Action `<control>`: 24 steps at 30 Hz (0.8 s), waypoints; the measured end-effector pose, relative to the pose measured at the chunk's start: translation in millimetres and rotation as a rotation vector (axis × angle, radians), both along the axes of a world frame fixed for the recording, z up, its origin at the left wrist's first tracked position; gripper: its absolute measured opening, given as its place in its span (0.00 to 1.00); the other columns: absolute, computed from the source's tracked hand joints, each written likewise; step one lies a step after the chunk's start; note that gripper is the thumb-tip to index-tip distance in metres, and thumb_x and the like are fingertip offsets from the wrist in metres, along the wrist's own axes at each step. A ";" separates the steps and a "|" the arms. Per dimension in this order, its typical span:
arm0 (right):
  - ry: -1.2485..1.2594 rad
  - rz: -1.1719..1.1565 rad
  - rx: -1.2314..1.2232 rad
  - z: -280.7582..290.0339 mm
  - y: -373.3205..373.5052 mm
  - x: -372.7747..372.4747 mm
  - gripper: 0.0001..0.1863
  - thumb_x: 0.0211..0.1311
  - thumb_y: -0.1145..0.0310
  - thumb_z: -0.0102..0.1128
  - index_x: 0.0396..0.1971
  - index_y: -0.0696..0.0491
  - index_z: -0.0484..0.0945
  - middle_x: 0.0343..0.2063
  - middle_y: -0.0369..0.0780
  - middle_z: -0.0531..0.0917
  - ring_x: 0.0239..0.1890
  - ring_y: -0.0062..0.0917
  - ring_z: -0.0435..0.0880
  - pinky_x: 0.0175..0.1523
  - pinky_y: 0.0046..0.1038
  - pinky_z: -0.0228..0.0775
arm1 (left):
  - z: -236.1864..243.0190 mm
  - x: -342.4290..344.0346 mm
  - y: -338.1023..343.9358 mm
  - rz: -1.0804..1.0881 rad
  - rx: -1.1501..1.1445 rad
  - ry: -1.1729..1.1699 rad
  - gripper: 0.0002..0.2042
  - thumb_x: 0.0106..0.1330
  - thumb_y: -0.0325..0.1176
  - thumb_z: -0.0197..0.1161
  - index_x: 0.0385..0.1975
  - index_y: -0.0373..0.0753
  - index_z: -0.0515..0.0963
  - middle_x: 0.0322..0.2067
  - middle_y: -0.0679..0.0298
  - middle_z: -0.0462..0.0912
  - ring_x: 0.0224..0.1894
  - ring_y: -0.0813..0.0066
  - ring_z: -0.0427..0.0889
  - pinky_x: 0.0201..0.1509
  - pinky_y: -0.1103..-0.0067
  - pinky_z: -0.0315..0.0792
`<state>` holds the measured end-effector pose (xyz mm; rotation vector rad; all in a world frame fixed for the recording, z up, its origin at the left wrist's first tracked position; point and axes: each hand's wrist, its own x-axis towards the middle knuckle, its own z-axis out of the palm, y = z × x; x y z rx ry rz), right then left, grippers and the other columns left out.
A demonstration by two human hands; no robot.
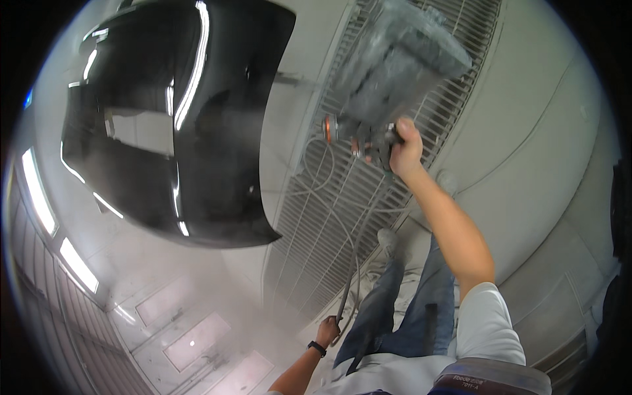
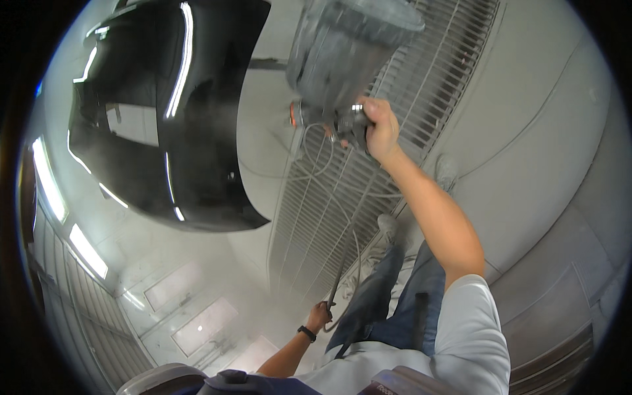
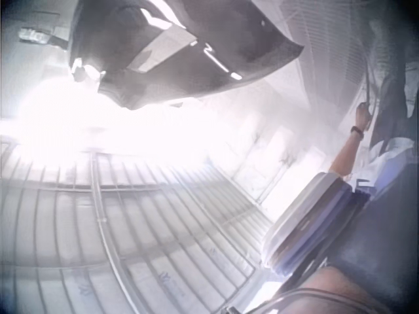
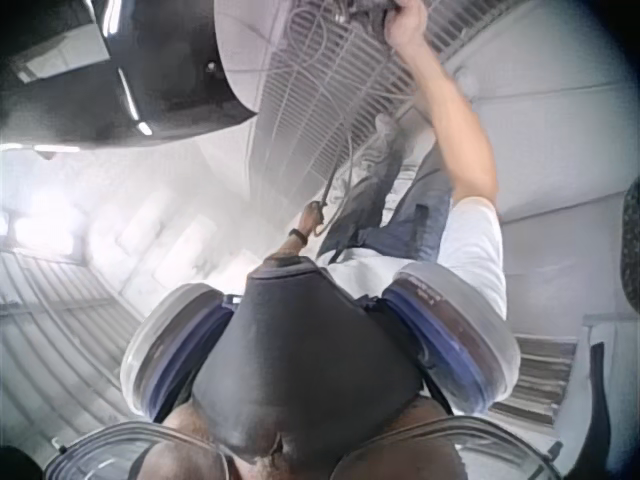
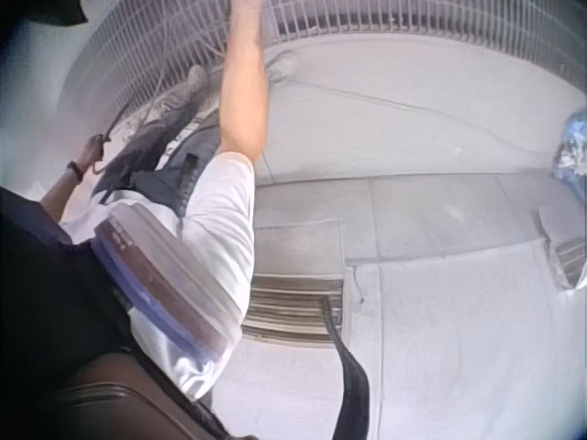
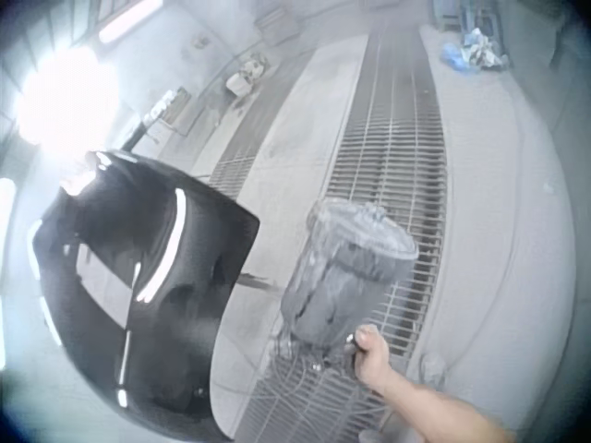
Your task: The person spray paints a black car bumper with a spray gun, moving around the part to cover all sides. After finishing, the person walks to a workbench and pours liquid from a container into the spray gun's cup.
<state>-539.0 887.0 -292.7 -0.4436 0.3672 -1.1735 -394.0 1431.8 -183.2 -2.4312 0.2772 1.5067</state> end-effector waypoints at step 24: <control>0.737 0.009 0.192 81.3 -209.0 -68.9 0.27 0.69 0.51 0.50 0.31 0.64 0.80 0.22 0.45 0.81 0.24 0.31 0.84 0.17 0.29 0.72 | 13.1 -64.8 -124.8 -0.043 -0.068 0.051 0.21 0.72 0.37 0.41 0.49 0.32 0.80 0.42 0.45 0.84 0.39 0.51 0.85 0.47 0.62 0.76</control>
